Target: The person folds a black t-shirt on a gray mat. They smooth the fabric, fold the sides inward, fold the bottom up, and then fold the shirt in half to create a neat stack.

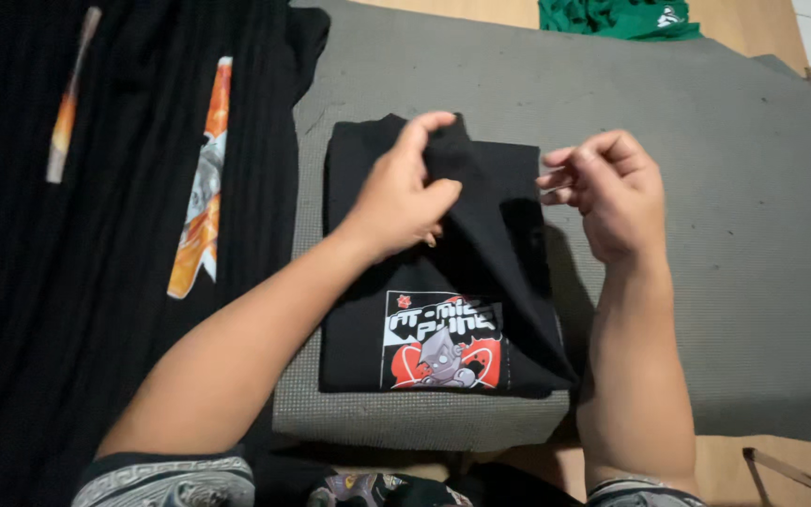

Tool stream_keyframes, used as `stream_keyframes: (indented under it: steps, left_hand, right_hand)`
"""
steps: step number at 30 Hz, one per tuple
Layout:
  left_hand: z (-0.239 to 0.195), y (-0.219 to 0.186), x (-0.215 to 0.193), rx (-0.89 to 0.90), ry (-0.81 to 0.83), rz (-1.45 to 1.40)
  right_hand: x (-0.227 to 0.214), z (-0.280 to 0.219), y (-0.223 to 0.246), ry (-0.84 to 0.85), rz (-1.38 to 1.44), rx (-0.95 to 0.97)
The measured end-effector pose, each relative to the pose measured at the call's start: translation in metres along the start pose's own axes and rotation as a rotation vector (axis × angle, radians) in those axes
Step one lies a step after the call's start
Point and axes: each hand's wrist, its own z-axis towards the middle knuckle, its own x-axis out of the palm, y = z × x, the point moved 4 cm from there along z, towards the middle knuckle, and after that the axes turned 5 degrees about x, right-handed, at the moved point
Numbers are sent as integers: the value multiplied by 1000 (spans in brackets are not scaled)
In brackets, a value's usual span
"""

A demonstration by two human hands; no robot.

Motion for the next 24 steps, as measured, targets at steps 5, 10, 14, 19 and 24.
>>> stream_keyframes:
  steps: [5,10,14,19,24]
  left_hand:
    - [3,0,10,164,81,-353]
    - [0,-7,-3,376,291,-299]
    - [17,18,-33,580,32,748]
    - [24,34,-31,364,132,749]
    - [27,31,-36,392,8,956]
  right_hand:
    - [23,-6,-21,338,-117,263]
    - [-18,13,-92,-10,-650,537]
    - [-5,15,-61,-54,-703,392]
    - [12,12,-15,-109,-764,227]
    - [24,8,9,-166,-811,80]
